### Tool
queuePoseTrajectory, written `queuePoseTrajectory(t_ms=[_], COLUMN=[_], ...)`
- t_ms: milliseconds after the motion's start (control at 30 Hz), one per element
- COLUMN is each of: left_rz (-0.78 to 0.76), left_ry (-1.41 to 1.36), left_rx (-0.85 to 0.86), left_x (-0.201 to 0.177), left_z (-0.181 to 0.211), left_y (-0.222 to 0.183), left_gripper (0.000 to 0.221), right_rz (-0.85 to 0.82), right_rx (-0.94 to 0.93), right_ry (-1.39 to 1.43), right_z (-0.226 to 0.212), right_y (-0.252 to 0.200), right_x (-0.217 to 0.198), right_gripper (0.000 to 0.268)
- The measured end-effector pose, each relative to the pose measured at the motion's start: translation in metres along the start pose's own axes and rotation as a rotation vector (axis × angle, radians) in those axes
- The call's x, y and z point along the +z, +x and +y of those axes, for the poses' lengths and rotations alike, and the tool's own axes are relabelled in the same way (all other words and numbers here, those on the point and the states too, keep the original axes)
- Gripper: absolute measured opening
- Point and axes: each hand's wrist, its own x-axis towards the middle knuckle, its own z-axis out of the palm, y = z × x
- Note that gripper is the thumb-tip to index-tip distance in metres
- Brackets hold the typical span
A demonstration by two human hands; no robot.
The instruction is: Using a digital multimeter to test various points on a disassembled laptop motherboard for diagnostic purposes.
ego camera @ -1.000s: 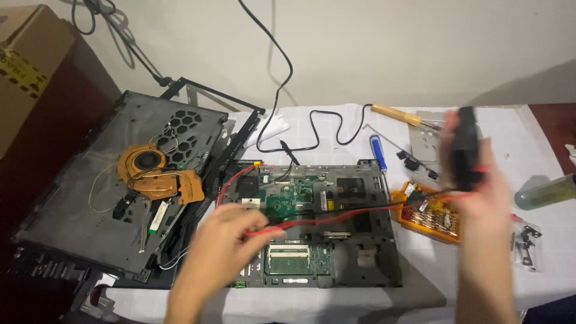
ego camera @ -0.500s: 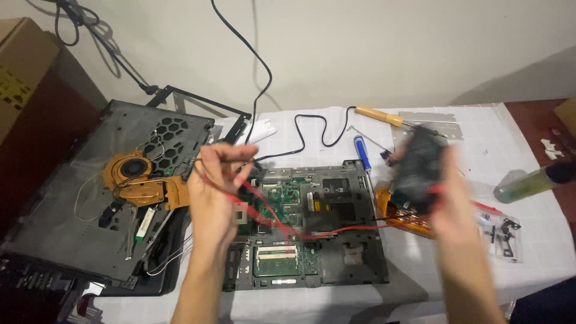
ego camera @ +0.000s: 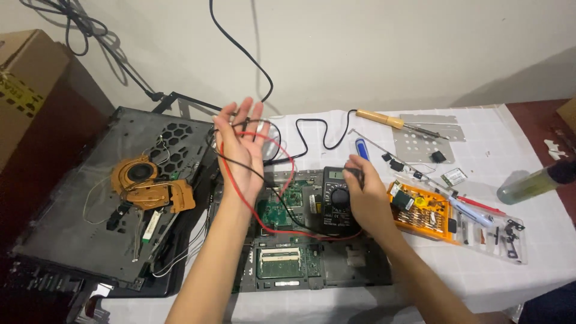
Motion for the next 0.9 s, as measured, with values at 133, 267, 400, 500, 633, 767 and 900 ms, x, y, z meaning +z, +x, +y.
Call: queuePoseTrajectory(t_ms=[133, 267, 400, 500, 633, 767, 900], left_rz=[-0.055, -0.154, -0.206, -0.257, -0.296, -0.279, -0.261], left_ry=[-0.234, -0.309, -0.331, -0.312, -0.195, -0.062, -0.028], left_rx=[0.006, -0.058, -0.113, -0.136, -0.035, 0.112, 0.149], left_x=[0.001, 0.025, 0.042, 0.045, 0.037, 0.027, 0.023], left_z=[-0.007, 0.011, 0.027, 0.036, 0.047, 0.05, 0.047], left_y=[0.023, 0.011, -0.014, -0.025, -0.028, -0.037, -0.05], left_gripper=[0.043, 0.041, 0.04, 0.039, 0.045, 0.059, 0.07], right_rz=[0.122, 0.226, 0.279, -0.033, -0.305, -0.648, -0.697], right_rx=[-0.428, -0.73, -0.809, -0.495, -0.462, -0.275, -0.395], right_ry=[-0.172, -0.251, -0.127, 0.164, 0.483, 0.668, 0.662], right_z=[0.022, 0.018, -0.018, -0.073, -0.091, -0.089, -0.077], right_y=[0.007, 0.013, 0.014, -0.008, -0.024, -0.034, -0.02], right_x=[0.014, 0.022, 0.033, 0.022, 0.022, 0.02, 0.027], right_gripper=[0.033, 0.034, 0.07, 0.099, 0.027, 0.043, 0.026])
